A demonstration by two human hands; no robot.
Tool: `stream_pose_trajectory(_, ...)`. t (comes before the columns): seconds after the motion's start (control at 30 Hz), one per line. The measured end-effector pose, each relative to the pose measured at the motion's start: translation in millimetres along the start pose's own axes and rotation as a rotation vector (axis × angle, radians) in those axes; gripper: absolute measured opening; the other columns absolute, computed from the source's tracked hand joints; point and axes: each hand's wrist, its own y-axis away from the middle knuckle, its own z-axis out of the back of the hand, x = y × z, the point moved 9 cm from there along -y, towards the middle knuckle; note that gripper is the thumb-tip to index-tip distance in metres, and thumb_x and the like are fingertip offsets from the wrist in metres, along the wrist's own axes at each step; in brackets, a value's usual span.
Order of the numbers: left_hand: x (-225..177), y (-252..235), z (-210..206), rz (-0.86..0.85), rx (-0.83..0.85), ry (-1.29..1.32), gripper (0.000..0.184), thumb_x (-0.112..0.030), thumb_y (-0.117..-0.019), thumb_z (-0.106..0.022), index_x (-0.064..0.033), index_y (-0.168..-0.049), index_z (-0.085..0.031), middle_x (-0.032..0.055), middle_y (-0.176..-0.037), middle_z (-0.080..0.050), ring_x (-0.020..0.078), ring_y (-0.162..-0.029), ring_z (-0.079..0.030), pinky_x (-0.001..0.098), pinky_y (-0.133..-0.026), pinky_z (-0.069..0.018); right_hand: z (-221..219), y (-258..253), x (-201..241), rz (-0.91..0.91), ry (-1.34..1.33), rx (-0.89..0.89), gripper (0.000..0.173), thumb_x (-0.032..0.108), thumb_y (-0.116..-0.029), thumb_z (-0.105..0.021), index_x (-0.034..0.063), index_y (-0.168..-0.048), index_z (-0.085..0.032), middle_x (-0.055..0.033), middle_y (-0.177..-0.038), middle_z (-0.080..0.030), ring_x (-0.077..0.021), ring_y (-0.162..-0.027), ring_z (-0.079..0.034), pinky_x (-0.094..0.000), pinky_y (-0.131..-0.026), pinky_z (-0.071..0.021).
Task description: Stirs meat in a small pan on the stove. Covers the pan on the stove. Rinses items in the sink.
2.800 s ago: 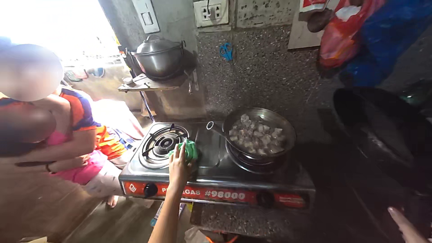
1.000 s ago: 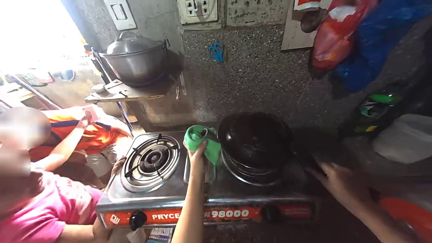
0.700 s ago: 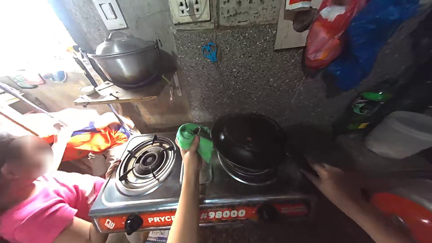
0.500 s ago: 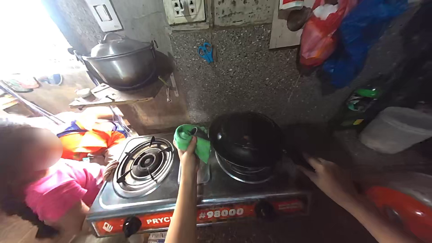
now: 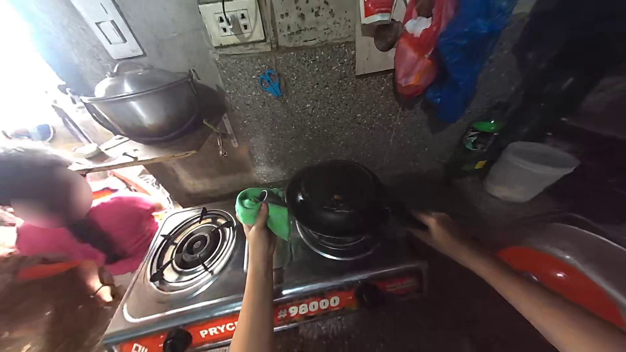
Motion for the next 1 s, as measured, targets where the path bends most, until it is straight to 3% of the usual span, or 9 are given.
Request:
stream_pose_trajectory(0.27,-40.2,28.8,17.1,-0.197,-0.150,-0.082,0.075,0.002,-0.0909,-0.065,-0.0081,-0.150,-0.020,0.0072,-0.121,-0.061,0.0155,-0.104,-0.067,0.0380,-0.089,-0.0595,1.0,0.8,-6.5,0.024,-0.008,-0.067,0.048,0.019,-0.0940,-0.076,0.0042,-0.138,-0.064,-0.0265,-0.118,-0.070,-0.0471,-0.110,-0.067,-0.0675,-0.095,-0.0507)
stream_pose_trajectory(0.37,-64.5,48.4,27.6,-0.283,-0.261,-0.061,0.072,0.003,-0.0930,-0.063,-0.0070,-0.150,-0.020,0.0091,-0.122,-0.061,0.0171,-0.108,-0.067,0.0386,-0.092,-0.0587,0.1,3.2,-6.0,-0.013,-0.008,-0.048,0.047,0.021,-0.0965,-0.074,0.0039,-0.139,-0.062,-0.0275,-0.120,-0.069,-0.0481,-0.113,-0.066,-0.0676,-0.097,-0.0491)
stream_pose_trajectory(0.5,-111.8,68.6,37.6,-0.291,-0.360,-0.476,0.088,0.001,-0.0865,-0.072,0.0003,-0.153,-0.015,0.0173,-0.129,-0.052,0.0163,-0.112,-0.062,0.0335,-0.094,-0.0562,-0.1,4.1,-4.3,0.002,0.012,-0.095,0.050,0.020,-0.0934,-0.077,0.0044,-0.139,-0.063,-0.0284,-0.121,-0.068,-0.0499,-0.111,-0.066,-0.0702,-0.093,-0.0500)
stream_pose_trajectory(0.6,-112.2,60.8,48.1,-0.192,-0.226,-1.087,0.088,-0.009,-0.0798,-0.083,0.0091,-0.147,-0.029,0.0308,-0.122,-0.060,0.0365,-0.108,-0.065,0.0531,-0.092,-0.0529,-1.9,7.8,-6.2,-0.007,0.037,-0.132,0.054,0.018,-0.0905,-0.080,0.0041,-0.139,-0.062,-0.0294,-0.123,-0.065,-0.0502,-0.105,-0.067,-0.0704,-0.087,-0.0522)
stream_pose_trajectory(0.7,-82.0,68.1,43.0,0.087,0.052,-1.596,0.073,-0.022,-0.0847,-0.084,-0.0002,-0.145,-0.051,0.0378,-0.150,-0.040,0.0588,-0.142,-0.032,0.0760,-0.111,-0.0237,-5.7,12.8,-4.9,-0.032,0.056,-0.122,0.056,0.019,-0.0918,-0.079,0.0050,-0.142,-0.059,-0.0298,-0.126,-0.063,-0.0491,-0.107,-0.066,-0.0684,-0.089,-0.0527)
stream_pose_trajectory(0.73,-75.6,81.8,31.3,0.101,0.140,-1.667,0.062,-0.026,-0.0880,-0.081,-0.0029,-0.140,-0.058,0.0378,-0.150,-0.040,0.0602,-0.141,-0.031,0.0755,-0.111,-0.0250,-4.3,13.9,-1.9,-0.034,0.066,-0.130,0.057,0.019,-0.0915,-0.079,0.0042,-0.142,-0.059,-0.0310,-0.128,-0.061,-0.0502,-0.109,-0.065,-0.0685,-0.090,-0.0520)
stream_pose_trajectory(0.83,-34.2,151.1,-10.2,0.217,0.470,-1.580,0.035,-0.037,-0.0982,-0.066,-0.0062,-0.112,-0.075,0.0182,-0.115,-0.070,0.0358,-0.112,-0.066,0.0565,-0.098,-0.0515,7.4,19.1,7.9,0.024,0.081,-0.220,0.061,0.018,-0.0883,-0.082,0.0018,-0.142,-0.059,-0.0335,-0.137,-0.055,-0.0548,-0.121,-0.056,-0.0717,-0.097,-0.0461)
stream_pose_trajectory(0.93,44.3,225.8,-20.2,0.574,0.760,-1.283,0.050,-0.051,-0.0999,-0.059,-0.0039,-0.092,-0.075,0.0095,-0.085,-0.073,0.0241,-0.082,-0.071,0.0507,-0.082,-0.0570,12.3,26.4,12.4,0.057,0.092,-0.234,0.060,0.022,-0.0903,-0.080,0.0023,-0.142,-0.058,-0.0322,-0.139,-0.054,-0.0547,-0.124,-0.054,-0.0719,-0.098,-0.0441)
stream_pose_trajectory(1.0,76.2,250.5,-28.2,0.677,0.742,-1.130,0.049,-0.047,-0.1013,-0.059,-0.0024,-0.088,-0.073,0.0058,-0.079,-0.072,0.0162,-0.072,-0.069,0.0402,-0.075,-0.0583,16.2,30.2,12.6,0.097,0.101,-0.267,0.058,0.023,-0.0900,-0.080,0.0033,-0.141,-0.060,-0.0317,-0.137,-0.055,-0.0550,-0.123,-0.054,-0.0718,-0.096,-0.0448)
